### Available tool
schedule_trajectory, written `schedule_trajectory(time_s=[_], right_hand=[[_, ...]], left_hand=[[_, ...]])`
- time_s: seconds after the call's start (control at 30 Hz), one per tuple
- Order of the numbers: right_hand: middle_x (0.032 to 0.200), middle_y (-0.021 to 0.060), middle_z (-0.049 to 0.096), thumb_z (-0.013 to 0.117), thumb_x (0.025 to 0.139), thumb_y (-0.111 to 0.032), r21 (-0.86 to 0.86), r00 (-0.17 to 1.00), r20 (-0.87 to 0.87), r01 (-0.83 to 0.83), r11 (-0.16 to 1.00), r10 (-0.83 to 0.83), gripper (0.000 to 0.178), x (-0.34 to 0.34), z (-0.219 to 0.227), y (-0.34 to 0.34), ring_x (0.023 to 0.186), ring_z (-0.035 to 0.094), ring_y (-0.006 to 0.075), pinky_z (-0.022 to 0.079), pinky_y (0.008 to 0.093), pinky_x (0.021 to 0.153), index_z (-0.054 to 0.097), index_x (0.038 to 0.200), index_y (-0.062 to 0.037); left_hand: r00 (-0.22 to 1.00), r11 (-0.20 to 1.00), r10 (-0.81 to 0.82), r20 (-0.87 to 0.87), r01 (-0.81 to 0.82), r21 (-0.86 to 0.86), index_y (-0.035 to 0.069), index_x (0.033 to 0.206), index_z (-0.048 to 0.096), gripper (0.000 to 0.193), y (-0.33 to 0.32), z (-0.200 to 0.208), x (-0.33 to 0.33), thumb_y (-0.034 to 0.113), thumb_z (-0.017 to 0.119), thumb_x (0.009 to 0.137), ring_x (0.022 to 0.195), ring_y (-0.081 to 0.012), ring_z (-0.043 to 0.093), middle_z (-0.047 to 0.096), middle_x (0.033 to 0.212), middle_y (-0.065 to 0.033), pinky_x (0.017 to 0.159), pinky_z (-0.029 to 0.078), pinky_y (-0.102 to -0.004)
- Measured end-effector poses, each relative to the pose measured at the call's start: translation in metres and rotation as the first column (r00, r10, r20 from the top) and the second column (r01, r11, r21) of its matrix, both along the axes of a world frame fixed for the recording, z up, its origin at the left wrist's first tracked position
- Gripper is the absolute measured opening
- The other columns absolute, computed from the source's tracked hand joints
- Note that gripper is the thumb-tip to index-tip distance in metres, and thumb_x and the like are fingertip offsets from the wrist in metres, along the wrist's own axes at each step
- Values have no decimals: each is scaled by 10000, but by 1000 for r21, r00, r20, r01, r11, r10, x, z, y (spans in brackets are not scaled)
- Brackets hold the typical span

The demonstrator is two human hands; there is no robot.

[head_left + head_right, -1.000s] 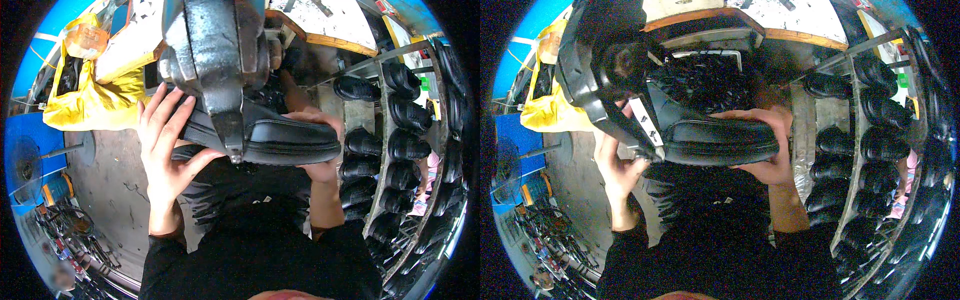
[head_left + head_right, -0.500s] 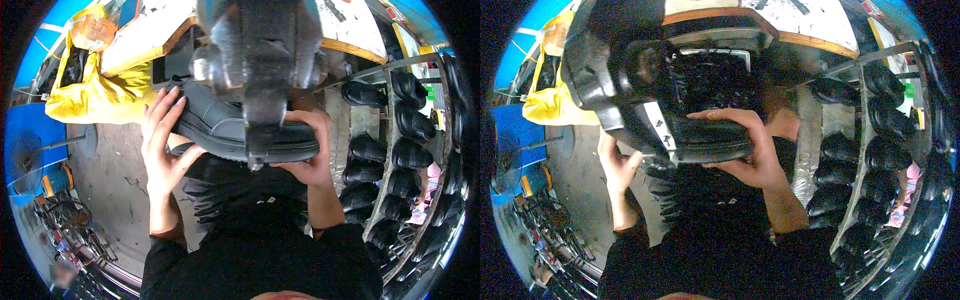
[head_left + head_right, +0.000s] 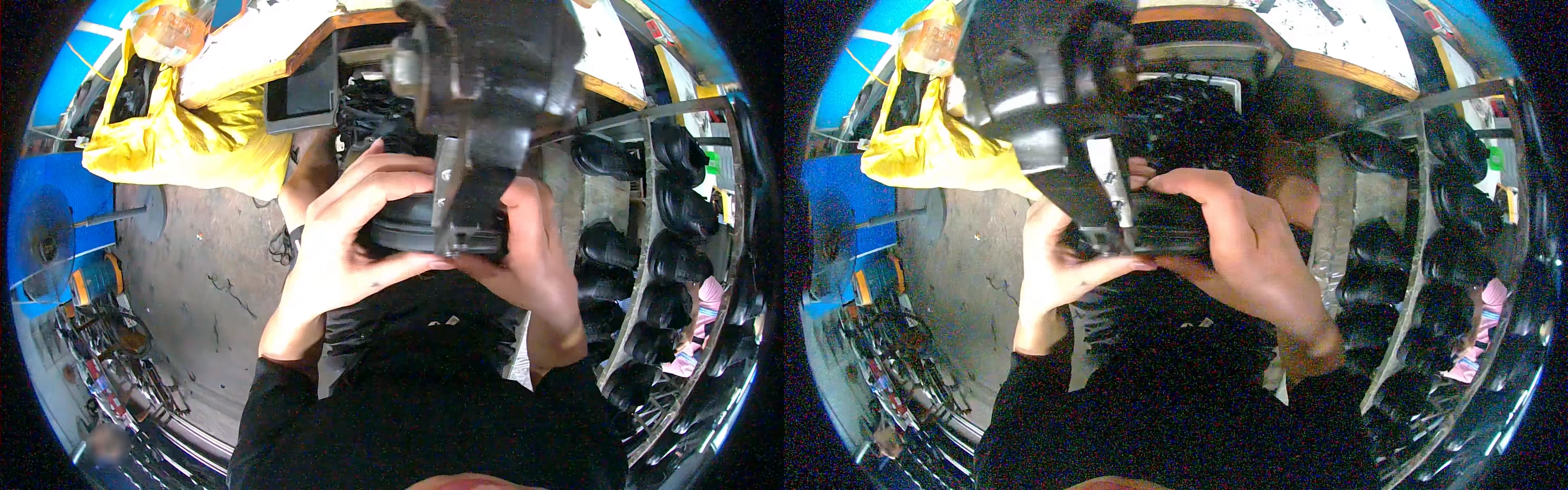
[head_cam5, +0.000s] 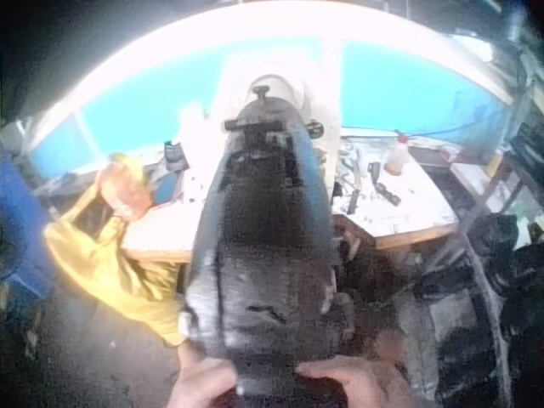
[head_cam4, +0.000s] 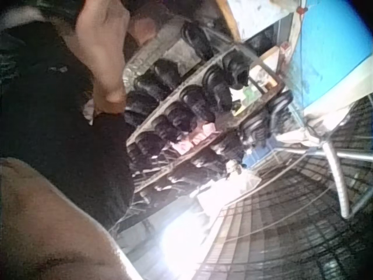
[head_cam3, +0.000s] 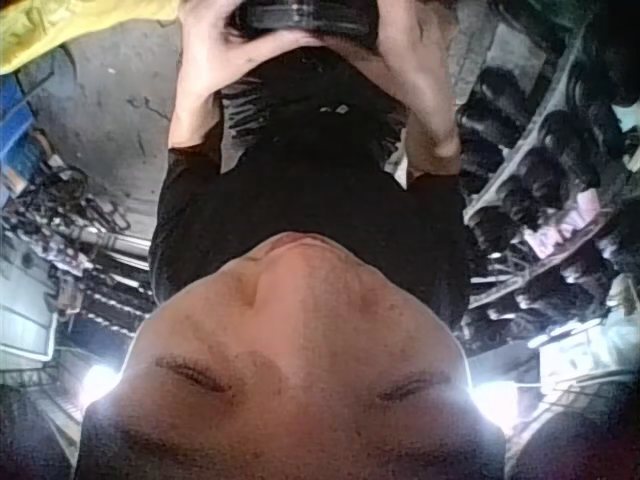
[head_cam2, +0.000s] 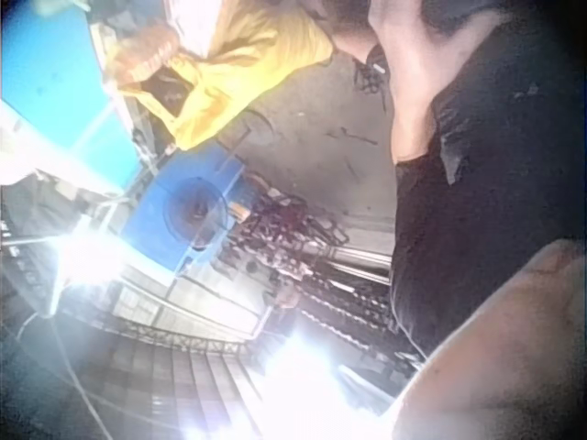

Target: Operating a specialized industrial machine to process and shape black leather shoes in a workshop setting.

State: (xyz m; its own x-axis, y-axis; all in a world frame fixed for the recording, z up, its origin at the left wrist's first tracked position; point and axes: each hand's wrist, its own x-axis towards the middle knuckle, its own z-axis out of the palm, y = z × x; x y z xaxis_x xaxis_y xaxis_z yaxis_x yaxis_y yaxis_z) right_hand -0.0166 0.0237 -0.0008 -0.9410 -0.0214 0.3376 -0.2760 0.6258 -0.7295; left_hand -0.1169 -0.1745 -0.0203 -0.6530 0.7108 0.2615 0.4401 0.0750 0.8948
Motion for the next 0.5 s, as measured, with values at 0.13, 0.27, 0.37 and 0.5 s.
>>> schedule_trajectory(time_s=[0.13, 0.27, 0.37, 0.5], right_hand=[[1164, 145, 652, 849, 700, -132, 116, 996, 26, -92, 989, 90, 638, -6, 19, 5, 1043, 658, 347, 552, 399, 855, 536, 1247, -27], [1177, 152, 649, 869, 694, -206, 68, 988, 12, -153, 986, 153, 674, -11, 6, 5, 1032, 637, 331, 527, 413, 909, 549, 1263, -40], [1211, 144, 643, 911, 643, -262, -251, 990, -136, -72, 965, 38, 769, -5, -47, 4, 1124, 599, 345, 451, 463, 1017, 552, 1288, -47], [1272, 119, 639, 758, 787, -457, -667, 990, 113, 135, 732, -80, 723, 4, -123, -3, 1214, 581, 298, 409, 435, 1100, 536, 1352, -64]], left_hand=[[967, 993, 43, 250, -68, 92, 42, 1151, 669, 593, -2, -15, 12, 201, 923, 639, 1115, -286, 656, 697, 1124, -126, 1130, 349, -534], [939, 968, 73, 337, -149, 204, 17, 1158, 651, 593, -7, -32, 17, 174, 917, 651, 1144, -281, 631, 670, 1172, -151, 1164, 305, -528], [918, 924, 33, 395, -179, 339, 11, 1196, 625, 598, -3, -40, 21, 144, 902, 683, 1175, -274, 609, 636, 1227, -160, 1198, 246, -525], [898, 908, -76, 434, -118, 401, -3, 1205, 613, 588, 5, -46, 20, 85, 895, 697, 1173, -268, 608, 635, 1238, -155, 1174, 294, -498]])
